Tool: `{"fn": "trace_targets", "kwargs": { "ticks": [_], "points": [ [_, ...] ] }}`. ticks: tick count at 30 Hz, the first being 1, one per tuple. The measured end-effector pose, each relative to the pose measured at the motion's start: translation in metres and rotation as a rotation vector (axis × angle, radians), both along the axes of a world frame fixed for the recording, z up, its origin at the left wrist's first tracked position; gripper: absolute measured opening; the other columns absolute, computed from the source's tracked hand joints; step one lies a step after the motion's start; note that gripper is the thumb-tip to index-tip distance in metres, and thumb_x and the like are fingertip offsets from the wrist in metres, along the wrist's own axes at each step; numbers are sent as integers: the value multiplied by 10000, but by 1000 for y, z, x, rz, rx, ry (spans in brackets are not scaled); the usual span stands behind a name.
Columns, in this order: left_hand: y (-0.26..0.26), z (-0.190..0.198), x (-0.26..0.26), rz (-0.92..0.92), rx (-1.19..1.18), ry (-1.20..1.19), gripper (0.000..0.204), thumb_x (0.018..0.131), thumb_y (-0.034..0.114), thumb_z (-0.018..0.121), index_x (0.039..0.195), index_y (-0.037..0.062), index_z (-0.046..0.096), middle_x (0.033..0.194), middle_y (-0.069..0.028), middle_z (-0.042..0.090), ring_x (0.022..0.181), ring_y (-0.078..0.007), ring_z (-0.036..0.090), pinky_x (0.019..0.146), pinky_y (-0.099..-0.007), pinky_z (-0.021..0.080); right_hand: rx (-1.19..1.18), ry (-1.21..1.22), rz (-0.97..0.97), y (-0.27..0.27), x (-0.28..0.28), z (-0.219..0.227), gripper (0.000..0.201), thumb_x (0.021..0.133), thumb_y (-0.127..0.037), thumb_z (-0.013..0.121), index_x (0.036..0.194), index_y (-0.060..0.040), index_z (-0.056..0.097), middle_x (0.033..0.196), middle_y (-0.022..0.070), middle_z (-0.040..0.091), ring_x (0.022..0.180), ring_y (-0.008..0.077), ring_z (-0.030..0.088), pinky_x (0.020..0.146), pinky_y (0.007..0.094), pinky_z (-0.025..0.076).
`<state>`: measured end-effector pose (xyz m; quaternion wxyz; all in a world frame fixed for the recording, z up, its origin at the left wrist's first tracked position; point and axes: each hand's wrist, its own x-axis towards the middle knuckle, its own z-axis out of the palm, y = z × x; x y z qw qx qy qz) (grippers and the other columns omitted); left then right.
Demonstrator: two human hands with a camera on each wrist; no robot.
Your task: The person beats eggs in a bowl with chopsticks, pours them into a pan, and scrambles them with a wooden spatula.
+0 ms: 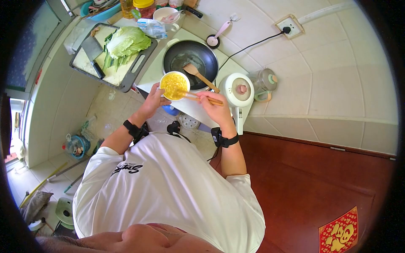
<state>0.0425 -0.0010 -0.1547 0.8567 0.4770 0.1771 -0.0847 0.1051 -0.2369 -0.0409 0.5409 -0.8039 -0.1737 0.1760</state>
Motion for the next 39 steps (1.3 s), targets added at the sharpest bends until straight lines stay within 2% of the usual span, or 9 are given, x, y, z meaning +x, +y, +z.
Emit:
{"fn": "trace_targets", "kwargs": {
  "ticks": [2, 5, 7, 11, 13, 16, 19, 26, 39],
  "points": [
    [-1, 1, 0, 0, 2, 28, 459, 975, 224, 391, 1387, 88, 240, 1268, -176, 513, 1067, -292, 619, 866, -394, 543, 40, -39, -57, 1, 1, 2, 198, 925, -104, 574, 1035, 12, 691, 891, 68, 696, 803, 119, 668, 659, 223, 511],
    [-2, -1, -1, 11, -9, 1, 457, 977, 225, 385, 1388, 88, 238, 1262, -176, 516, 1064, -294, 621, 864, -395, 543, -63, 23, 95, 0, 2, 4, 198, 928, -103, 573, 1037, 16, 688, 896, 69, 695, 797, 114, 666, 665, 221, 510],
    [-2, -1, 0, 9, -2, 11, 458, 977, 227, 386, 1388, 87, 238, 1261, -176, 518, 1064, -292, 621, 864, -395, 543, 26, -58, -52, 2, 2, 2, 188, 923, -96, 575, 1014, 17, 695, 878, 66, 696, 789, 110, 663, 658, 217, 505],
    [-4, 0, -1, 7, -2, -2, 459, 978, 229, 384, 1388, 83, 237, 1258, -176, 524, 1064, -290, 622, 863, -398, 542, -26, 43, 86, 2, 4, 10, 189, 921, -89, 574, 1024, 17, 691, 886, 67, 696, 796, 109, 661, 659, 216, 503],
    [-4, 3, 0, 11, 3, 7, 457, 979, 229, 384, 1386, 82, 239, 1256, -175, 526, 1062, -289, 623, 864, -397, 541, 11, -47, -72, 5, 5, 5, 161, 888, -63, 598, 985, 24, 692, 858, 68, 697, 780, 112, 660, 720, 238, 517],
    [-4, 1, -1, 13, 3, 10, 454, 980, 228, 383, 1385, 80, 240, 1255, -175, 528, 1062, -290, 624, 867, -398, 540, -16, 78, 71, 4, 4, 13, 170, 896, -66, 591, 1001, 20, 692, 863, 67, 697, 776, 110, 656, 714, 237, 517],
    [-4, 0, 0, 18, 1, 7, 453, 981, 226, 383, 1385, 80, 239, 1255, -176, 528, 1063, -291, 624, 868, -399, 540, 43, 89, -26, 8, 2, 11, 175, 896, -59, 581, 1008, 19, 692, 856, 67, 696, 772, 114, 657, 709, 237, 514],
    [-3, -2, 0, 33, -11, 1, 463, 979, 220, 389, 1390, 78, 231, 1249, -181, 527, 1051, -289, 628, 860, -396, 544, -15, -11, -30, 1, 4, 7, 187, 897, -50, 567, 1020, 16, 692, 848, 65, 694, 764, 112, 652, 700, 231, 507],
    [-3, -1, -1, 21, 6, 4, 476, 980, 227, 399, 1398, 74, 231, 1230, -184, 531, 1043, -286, 627, 854, -395, 547, 47, 95, -36, 4, 3, 5, 193, 912, -85, 561, 1016, 16, 689, 847, 69, 690, 738, 110, 653, 647, 226, 505]
  ]
}}
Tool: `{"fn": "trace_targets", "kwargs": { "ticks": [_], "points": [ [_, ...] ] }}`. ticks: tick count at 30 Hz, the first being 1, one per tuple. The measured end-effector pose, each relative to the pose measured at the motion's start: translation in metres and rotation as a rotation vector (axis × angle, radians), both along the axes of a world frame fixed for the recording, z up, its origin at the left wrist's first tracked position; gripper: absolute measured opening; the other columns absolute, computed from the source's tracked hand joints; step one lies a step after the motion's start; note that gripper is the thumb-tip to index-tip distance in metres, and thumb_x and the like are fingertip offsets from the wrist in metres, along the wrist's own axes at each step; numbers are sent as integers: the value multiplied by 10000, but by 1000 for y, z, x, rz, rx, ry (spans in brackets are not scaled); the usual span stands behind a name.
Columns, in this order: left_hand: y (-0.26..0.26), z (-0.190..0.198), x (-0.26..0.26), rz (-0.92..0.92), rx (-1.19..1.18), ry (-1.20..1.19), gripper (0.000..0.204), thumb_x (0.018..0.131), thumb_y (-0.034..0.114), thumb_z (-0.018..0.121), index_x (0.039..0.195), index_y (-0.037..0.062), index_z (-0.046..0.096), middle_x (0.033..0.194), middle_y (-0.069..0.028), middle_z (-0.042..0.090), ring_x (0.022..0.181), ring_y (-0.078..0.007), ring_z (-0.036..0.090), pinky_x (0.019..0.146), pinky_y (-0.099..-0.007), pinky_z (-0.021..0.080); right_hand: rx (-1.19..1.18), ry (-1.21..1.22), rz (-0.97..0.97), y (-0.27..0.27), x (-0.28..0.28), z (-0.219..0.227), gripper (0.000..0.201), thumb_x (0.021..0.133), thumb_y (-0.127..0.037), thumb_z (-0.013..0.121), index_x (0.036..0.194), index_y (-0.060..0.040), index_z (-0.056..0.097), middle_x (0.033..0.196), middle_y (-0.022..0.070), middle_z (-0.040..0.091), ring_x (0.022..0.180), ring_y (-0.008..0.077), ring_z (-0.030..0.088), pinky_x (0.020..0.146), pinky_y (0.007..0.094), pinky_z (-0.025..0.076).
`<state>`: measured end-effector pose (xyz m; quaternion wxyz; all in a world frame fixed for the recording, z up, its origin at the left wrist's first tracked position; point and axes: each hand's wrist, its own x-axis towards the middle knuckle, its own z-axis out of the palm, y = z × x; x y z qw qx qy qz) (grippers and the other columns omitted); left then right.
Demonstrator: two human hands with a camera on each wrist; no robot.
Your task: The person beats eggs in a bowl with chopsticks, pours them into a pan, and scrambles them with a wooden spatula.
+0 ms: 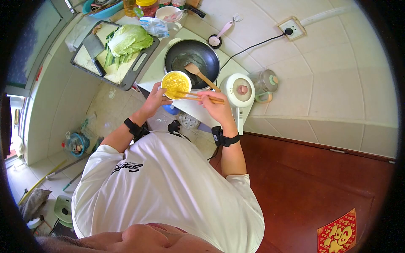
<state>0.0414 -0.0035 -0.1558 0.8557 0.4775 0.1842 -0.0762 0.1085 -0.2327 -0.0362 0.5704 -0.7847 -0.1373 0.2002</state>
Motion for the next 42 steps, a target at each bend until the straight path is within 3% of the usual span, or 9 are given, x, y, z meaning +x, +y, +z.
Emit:
{"fn": "trace_targets", "kwargs": {
  "ticks": [8, 11, 14, 16, 19, 22, 25, 28, 42],
  "points": [
    [0, -3, 2, -10, -18, 5, 466, 980, 235, 394, 1389, 80, 235, 1245, -184, 527, 1047, -289, 627, 862, -398, 542, 34, 11, -78, 0, 0, -2, 193, 918, -104, 571, 1018, 8, 691, 843, 71, 692, 750, 113, 664, 640, 224, 511],
    [-1, -5, 2, 0, -19, 0, 462, 980, 228, 389, 1389, 80, 234, 1254, -183, 523, 1054, -292, 624, 863, -399, 542, -28, 33, 54, -2, -1, -5, 191, 922, -100, 568, 1026, 5, 689, 856, 69, 693, 752, 115, 664, 637, 224, 510],
    [-1, -1, 1, 8, -14, 28, 463, 981, 232, 389, 1390, 80, 233, 1259, -181, 521, 1062, -290, 621, 866, -402, 540, 1, -43, -72, 1, -2, -4, 212, 937, -113, 562, 1055, 15, 685, 911, 86, 698, 802, 144, 686, 668, 235, 540],
    [-1, -2, 1, 4, -14, 20, 463, 981, 231, 385, 1391, 80, 233, 1261, -181, 520, 1067, -290, 618, 869, -404, 539, -51, 39, 93, -1, -3, -1, 211, 937, -113, 564, 1051, 17, 685, 915, 88, 699, 812, 147, 688, 669, 238, 543],
    [-1, -2, 1, 5, -18, 13, 462, 981, 231, 381, 1392, 79, 235, 1265, -179, 518, 1075, -291, 613, 874, -408, 536, -17, -29, -67, 0, -2, -10, 214, 934, -114, 565, 1050, 15, 690, 912, 90, 700, 813, 149, 689, 669, 244, 547],
    [0, -2, 0, 3, -17, 12, 458, 982, 232, 380, 1390, 80, 239, 1271, -177, 512, 1079, -294, 611, 878, -411, 534, -44, 61, 60, -2, -4, -5, 217, 937, -119, 564, 1057, 16, 686, 917, 91, 701, 820, 150, 687, 670, 248, 549],
    [0, -3, 2, -3, -10, 9, 456, 984, 235, 380, 1389, 80, 240, 1281, -175, 503, 1082, -295, 610, 882, -412, 532, -50, -93, -13, -1, -3, -14, 221, 938, -119, 562, 1070, 13, 682, 933, 93, 701, 813, 147, 685, 671, 249, 549],
    [-1, -4, 0, 7, -13, 17, 458, 984, 237, 382, 1389, 79, 240, 1286, -174, 495, 1086, -298, 608, 885, -413, 530, -5, 46, 40, 1, -7, -5, 223, 939, -118, 561, 1077, 11, 679, 938, 91, 701, 806, 142, 681, 668, 246, 547],
    [-1, -5, -1, 16, -25, 20, 455, 977, 223, 376, 1386, 73, 244, 1288, -177, 492, 1095, -313, 606, 877, -410, 541, -24, 21, 18, 2, -10, -8, 227, 943, -129, 557, 1083, 1, 679, 932, 86, 698, 818, 141, 679, 665, 242, 545]
  ]
}}
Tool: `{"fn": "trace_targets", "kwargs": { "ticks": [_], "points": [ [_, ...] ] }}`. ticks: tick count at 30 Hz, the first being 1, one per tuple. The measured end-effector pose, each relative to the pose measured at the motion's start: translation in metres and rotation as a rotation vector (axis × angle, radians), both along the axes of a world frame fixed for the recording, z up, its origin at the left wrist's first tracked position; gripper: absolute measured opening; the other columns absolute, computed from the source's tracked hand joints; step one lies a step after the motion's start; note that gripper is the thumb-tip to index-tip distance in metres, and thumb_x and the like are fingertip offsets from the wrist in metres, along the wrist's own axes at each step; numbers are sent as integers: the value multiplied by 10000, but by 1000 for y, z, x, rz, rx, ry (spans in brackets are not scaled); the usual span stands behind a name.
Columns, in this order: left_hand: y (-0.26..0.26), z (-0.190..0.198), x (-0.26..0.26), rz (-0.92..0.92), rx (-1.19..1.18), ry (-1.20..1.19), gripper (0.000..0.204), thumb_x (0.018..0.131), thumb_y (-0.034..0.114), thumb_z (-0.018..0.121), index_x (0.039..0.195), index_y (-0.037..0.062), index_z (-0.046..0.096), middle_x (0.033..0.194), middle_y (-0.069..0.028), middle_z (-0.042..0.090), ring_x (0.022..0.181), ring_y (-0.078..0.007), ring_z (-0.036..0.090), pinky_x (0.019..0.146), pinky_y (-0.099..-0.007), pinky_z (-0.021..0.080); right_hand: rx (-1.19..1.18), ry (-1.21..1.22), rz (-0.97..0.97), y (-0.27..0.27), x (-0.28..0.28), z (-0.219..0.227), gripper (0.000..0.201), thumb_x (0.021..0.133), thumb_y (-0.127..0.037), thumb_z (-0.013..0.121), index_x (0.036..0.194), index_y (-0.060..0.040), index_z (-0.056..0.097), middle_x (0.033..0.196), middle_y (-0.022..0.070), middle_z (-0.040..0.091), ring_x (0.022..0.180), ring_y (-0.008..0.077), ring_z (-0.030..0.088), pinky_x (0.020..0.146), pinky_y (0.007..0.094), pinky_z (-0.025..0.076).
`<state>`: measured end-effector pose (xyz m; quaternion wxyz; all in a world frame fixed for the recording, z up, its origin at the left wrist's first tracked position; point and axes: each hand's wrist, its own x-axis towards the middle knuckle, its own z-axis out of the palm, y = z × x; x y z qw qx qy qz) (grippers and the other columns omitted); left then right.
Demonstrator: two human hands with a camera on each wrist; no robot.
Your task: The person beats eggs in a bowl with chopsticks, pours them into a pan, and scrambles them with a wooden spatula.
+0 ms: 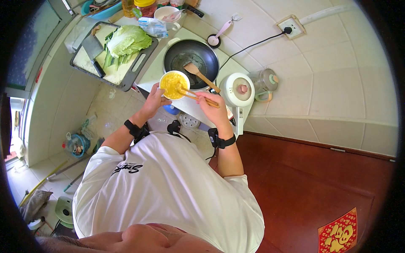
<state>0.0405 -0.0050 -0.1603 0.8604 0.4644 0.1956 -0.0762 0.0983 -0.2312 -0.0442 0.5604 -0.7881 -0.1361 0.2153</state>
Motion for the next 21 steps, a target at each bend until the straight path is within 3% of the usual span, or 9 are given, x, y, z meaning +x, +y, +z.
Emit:
{"fn": "trace_targets", "kwargs": {
  "ticks": [2, 5, 8, 11, 13, 14, 17, 19, 21],
  "points": [
    [0, 2, -1, 2, 13, -10, 455, 976, 221, 372, 1386, 72, 242, 1282, -177, 496, 1091, -309, 609, 864, -404, 548, -46, -1, 53, 0, -1, -4, 231, 944, -133, 555, 1088, 0, 677, 935, 87, 699, 823, 142, 680, 669, 246, 548],
    [0, 2, -1, 24, 17, -3, 456, 979, 228, 382, 1385, 73, 246, 1281, -176, 499, 1079, -308, 616, 850, -401, 554, 25, -20, -68, 4, -2, -1, 227, 943, -134, 560, 1084, -3, 681, 932, 83, 699, 823, 140, 681, 669, 247, 549],
    [1, -5, -1, 26, 37, -1, 449, 985, 231, 382, 1384, 72, 250, 1282, -176, 499, 1068, -306, 622, 841, -397, 558, 5, 63, -2, 6, -6, 2, 196, 919, -98, 573, 1039, -4, 696, 866, 72, 698, 762, 95, 647, 635, 223, 517],
    [3, -4, -1, 30, 29, 11, 438, 993, 234, 377, 1382, 73, 256, 1288, -174, 495, 1064, -302, 624, 839, -398, 559, 67, -16, -143, 7, -6, -3, 194, 918, -98, 573, 1035, -6, 697, 854, 65, 696, 756, 98, 653, 631, 220, 513],
    [4, -7, -2, 27, 33, 2, 432, 995, 234, 372, 1380, 74, 259, 1289, -173, 495, 1062, -297, 626, 836, -393, 560, -9, 40, 75, 2, -5, -5, 229, 952, -142, 549, 1093, -10, 672, 965, 71, 694, 845, 139, 680, 663, 245, 548],
    [5, -8, -2, 25, 37, -6, 426, 998, 234, 367, 1379, 75, 262, 1289, -172, 494, 1059, -293, 627, 833, -389, 561, -7, 41, 75, 2, -5, -9, 229, 952, -142, 549, 1093, -10, 672, 965, 71, 694, 845, 139, 680, 663, 245, 548],
    [5, -5, -2, 28, 40, -11, 424, 998, 236, 366, 1377, 75, 265, 1284, -171, 497, 1056, -287, 628, 830, -382, 561, 3, -29, -77, 7, -5, -12, 225, 952, -141, 548, 1087, -12, 673, 968, 70, 692, 836, 136, 679, 657, 242, 545],
    [6, -8, -2, 26, 40, -8, 427, 997, 238, 368, 1377, 73, 264, 1282, -170, 498, 1055, -286, 628, 829, -379, 560, 86, 63, -53, 13, -10, 2, 197, 922, -101, 568, 1035, 1, 693, 823, 56, 691, 680, 74, 605, 612, 210, 493],
    [6, -8, -1, 21, 39, -7, 431, 996, 241, 369, 1378, 71, 263, 1280, -170, 498, 1055, -285, 628, 829, -377, 560, 53, 15, -61, 12, -8, -5, 199, 924, -104, 566, 1036, 0, 693, 819, 54, 690, 679, 76, 609, 610, 211, 495]
  ]
}}
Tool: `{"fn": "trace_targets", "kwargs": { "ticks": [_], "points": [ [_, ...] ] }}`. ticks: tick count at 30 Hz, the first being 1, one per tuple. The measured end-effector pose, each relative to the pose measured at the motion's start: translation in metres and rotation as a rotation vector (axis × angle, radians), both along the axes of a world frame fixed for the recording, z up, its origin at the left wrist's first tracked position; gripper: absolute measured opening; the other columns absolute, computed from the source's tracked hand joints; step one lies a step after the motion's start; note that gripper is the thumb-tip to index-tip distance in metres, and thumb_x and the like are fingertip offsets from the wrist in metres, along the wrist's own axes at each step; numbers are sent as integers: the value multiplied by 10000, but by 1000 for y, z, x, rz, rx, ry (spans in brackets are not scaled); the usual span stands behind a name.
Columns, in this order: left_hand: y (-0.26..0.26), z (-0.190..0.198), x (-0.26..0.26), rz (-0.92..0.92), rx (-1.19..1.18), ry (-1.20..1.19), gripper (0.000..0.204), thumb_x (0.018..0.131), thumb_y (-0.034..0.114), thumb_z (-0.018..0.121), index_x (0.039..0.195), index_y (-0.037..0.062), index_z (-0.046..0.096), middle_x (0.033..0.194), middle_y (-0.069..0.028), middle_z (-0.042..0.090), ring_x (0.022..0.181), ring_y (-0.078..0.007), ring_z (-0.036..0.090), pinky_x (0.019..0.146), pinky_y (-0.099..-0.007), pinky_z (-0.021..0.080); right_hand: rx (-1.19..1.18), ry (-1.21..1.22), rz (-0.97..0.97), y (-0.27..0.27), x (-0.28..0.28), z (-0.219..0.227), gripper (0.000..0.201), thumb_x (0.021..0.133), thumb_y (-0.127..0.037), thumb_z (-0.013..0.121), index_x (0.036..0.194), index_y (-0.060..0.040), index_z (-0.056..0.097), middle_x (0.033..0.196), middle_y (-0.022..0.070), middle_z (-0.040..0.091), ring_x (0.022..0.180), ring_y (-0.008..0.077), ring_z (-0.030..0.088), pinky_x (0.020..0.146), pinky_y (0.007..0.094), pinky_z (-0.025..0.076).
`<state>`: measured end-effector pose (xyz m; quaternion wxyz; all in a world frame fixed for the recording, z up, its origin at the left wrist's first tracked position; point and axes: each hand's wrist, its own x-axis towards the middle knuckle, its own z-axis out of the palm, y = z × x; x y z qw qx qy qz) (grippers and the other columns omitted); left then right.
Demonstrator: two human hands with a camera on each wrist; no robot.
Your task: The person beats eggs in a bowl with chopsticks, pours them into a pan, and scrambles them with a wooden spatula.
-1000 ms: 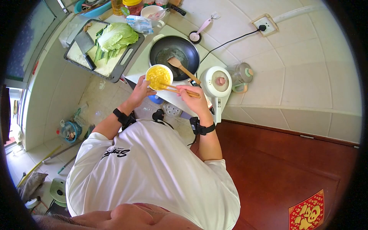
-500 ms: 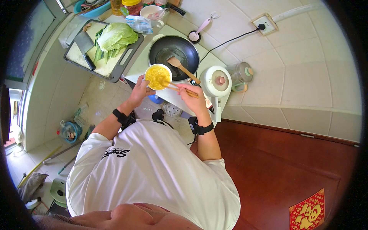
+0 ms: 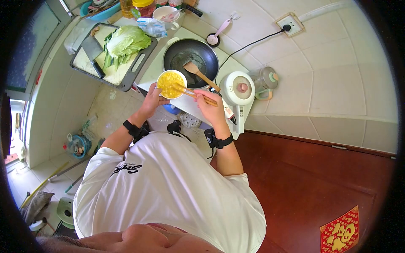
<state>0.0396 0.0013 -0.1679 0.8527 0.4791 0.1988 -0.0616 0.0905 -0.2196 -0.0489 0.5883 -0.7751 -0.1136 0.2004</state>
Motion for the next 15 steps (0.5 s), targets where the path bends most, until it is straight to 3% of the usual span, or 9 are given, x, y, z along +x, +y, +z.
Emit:
{"fn": "trace_targets", "kwargs": {
  "ticks": [3, 5, 8, 10, 13, 15],
  "points": [
    [0, 2, -2, 10, -1, 3, 436, 994, 243, 373, 1378, 67, 263, 1280, -171, 497, 1054, -284, 628, 827, -377, 560, -11, -12, 4, 0, 1, 3, 200, 925, -111, 567, 1036, -1, 693, 815, 54, 690, 693, 84, 628, 612, 213, 500],
    [2, 0, -2, -22, -17, 0, 555, 980, 263, 399, 1424, 50, 143, 1275, -190, 491, 1077, -283, 610, 866, -403, 541, 16, 22, 10, 0, 1, 6, 200, 923, -115, 570, 1034, -2, 693, 814, 54, 691, 708, 91, 642, 616, 214, 504],
    [-2, 10, -3, 27, -15, 14, 447, 992, 241, 378, 1384, 66, 254, 1290, -174, 490, 1054, -285, 629, 825, -378, 560, -44, 18, 44, -2, 2, 7, 198, 921, -116, 573, 1028, -4, 696, 811, 53, 690, 727, 104, 658, 613, 212, 504],
    [0, 10, -3, 21, -7, 20, 449, 993, 241, 379, 1386, 66, 251, 1292, -173, 490, 1056, -287, 628, 827, -379, 560, 18, 11, -35, -4, 5, 7, 211, 936, -140, 565, 1046, -11, 691, 913, 71, 698, 819, 135, 679, 646, 239, 542],
    [-1, 9, -2, 10, -6, 16, 450, 993, 244, 380, 1387, 68, 250, 1294, -169, 491, 1058, -287, 628, 832, -380, 557, -62, 23, 65, -6, 2, 14, 189, 914, -99, 574, 1012, 2, 700, 823, 60, 695, 734, 101, 660, 624, 214, 508],
    [-1, 10, -3, 2, -10, 8, 448, 994, 245, 380, 1386, 69, 252, 1294, -167, 492, 1057, -286, 628, 836, -380, 555, -49, -9, 6, -3, 2, 12, 186, 908, -90, 575, 1008, 7, 699, 823, 62, 696, 733, 101, 660, 632, 215, 508]
  ]
}}
